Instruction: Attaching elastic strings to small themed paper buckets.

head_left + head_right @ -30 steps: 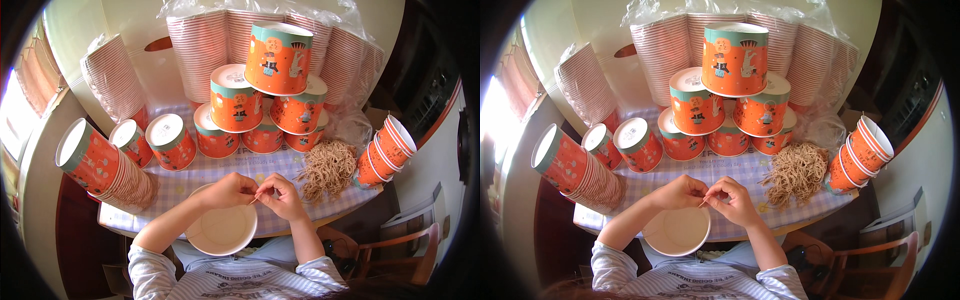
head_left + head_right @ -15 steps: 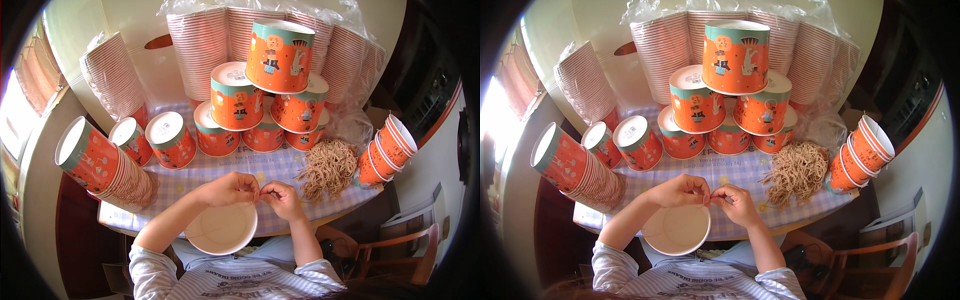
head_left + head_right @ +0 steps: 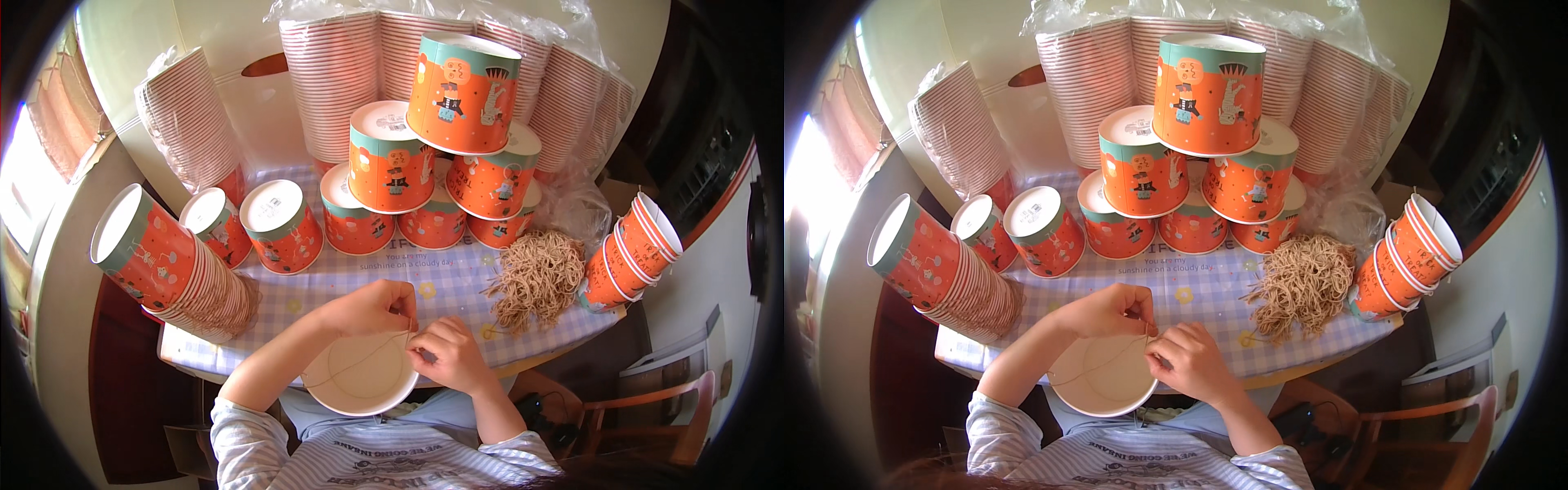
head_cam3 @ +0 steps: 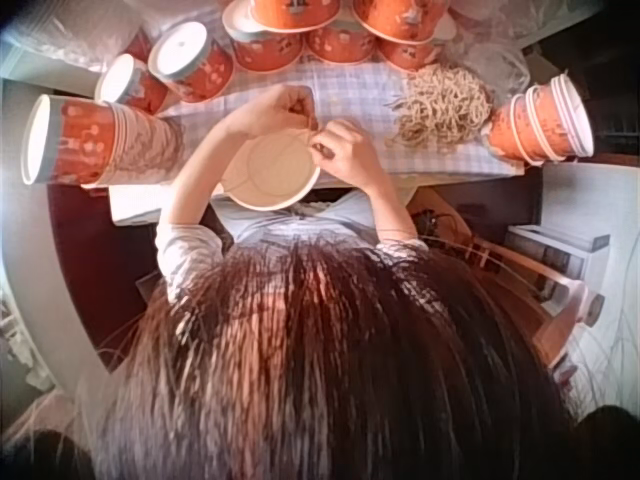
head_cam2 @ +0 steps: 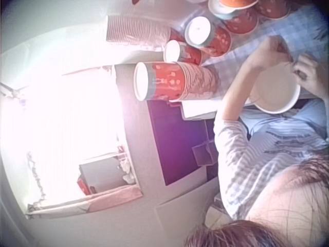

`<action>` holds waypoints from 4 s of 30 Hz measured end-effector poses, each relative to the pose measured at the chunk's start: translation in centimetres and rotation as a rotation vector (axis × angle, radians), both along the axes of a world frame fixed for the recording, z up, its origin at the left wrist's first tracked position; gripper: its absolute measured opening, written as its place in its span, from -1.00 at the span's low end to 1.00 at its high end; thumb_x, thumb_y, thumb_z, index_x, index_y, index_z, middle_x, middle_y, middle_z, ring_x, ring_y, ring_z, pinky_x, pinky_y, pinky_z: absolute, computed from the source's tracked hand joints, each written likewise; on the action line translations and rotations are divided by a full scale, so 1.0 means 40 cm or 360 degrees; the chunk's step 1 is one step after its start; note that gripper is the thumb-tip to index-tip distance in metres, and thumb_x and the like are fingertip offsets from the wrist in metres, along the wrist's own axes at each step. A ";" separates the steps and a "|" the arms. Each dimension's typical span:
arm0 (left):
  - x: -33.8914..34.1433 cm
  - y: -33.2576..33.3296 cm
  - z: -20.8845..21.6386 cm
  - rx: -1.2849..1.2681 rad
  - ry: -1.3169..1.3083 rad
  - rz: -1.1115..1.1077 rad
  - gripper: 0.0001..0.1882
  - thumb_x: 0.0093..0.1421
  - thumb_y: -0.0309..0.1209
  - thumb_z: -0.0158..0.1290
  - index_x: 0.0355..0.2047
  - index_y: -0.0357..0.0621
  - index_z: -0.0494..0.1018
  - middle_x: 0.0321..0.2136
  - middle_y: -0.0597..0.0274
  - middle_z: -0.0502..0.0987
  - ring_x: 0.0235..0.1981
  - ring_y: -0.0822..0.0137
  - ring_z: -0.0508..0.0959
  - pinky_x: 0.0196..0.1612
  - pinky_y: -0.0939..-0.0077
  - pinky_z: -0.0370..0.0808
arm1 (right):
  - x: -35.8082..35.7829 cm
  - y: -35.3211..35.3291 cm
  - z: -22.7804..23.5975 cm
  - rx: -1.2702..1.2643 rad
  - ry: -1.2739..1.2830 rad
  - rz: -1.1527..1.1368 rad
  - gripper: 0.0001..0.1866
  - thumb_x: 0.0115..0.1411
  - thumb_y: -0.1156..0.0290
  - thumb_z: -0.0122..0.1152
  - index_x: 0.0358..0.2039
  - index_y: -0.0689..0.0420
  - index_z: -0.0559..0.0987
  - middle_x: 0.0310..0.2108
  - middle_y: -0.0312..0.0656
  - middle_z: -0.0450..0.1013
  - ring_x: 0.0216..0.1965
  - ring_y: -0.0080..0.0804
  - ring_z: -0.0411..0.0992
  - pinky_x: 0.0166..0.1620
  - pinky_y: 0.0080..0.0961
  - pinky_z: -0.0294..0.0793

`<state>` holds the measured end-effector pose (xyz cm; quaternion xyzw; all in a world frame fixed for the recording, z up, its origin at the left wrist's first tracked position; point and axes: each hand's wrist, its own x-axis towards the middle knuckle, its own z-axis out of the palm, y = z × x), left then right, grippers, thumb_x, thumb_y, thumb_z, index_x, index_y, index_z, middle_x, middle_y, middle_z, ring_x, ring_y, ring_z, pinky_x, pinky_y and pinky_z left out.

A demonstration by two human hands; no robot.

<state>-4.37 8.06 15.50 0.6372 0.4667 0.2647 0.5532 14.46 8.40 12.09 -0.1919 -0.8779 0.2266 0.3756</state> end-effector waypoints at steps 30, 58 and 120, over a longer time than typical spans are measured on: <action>0.012 -0.031 0.034 0.0621 0.0558 0.0144 -0.82 -0.14 -0.38 0.14 -0.51 -0.21 0.48 -0.57 0.12 0.52 -0.51 0.20 0.53 -0.39 0.41 0.45 | -0.022 0.025 -0.079 -0.0867 0.0468 -0.0231 -0.80 -0.12 0.56 0.22 -0.46 0.18 0.40 -0.51 -0.25 0.43 -0.48 -0.53 0.37 -0.33 -0.59 0.34; 0.035 -0.070 -0.040 0.0507 0.1062 0.0179 -0.80 -0.07 -0.23 0.04 -0.56 -0.06 0.53 -0.64 0.13 0.50 -0.57 0.14 0.52 -0.45 0.29 0.45 | -0.025 0.016 -0.110 -0.1404 0.0896 0.0130 -0.78 -0.03 0.63 0.13 -0.43 0.12 0.29 -0.41 -0.30 0.37 -0.36 -0.64 0.27 -0.19 -0.64 0.24; 0.026 -0.067 -0.059 0.0261 0.0119 0.0387 -0.84 0.02 -0.43 0.02 -0.45 -0.29 0.50 -0.54 0.11 0.52 -0.51 0.39 0.51 -0.41 0.53 0.42 | 0.005 -0.007 -0.037 -0.0155 0.0307 -0.0278 -0.82 -0.20 0.44 0.30 -0.64 0.06 0.42 -0.61 -0.34 0.28 -0.50 -0.40 0.28 -0.34 -0.45 0.19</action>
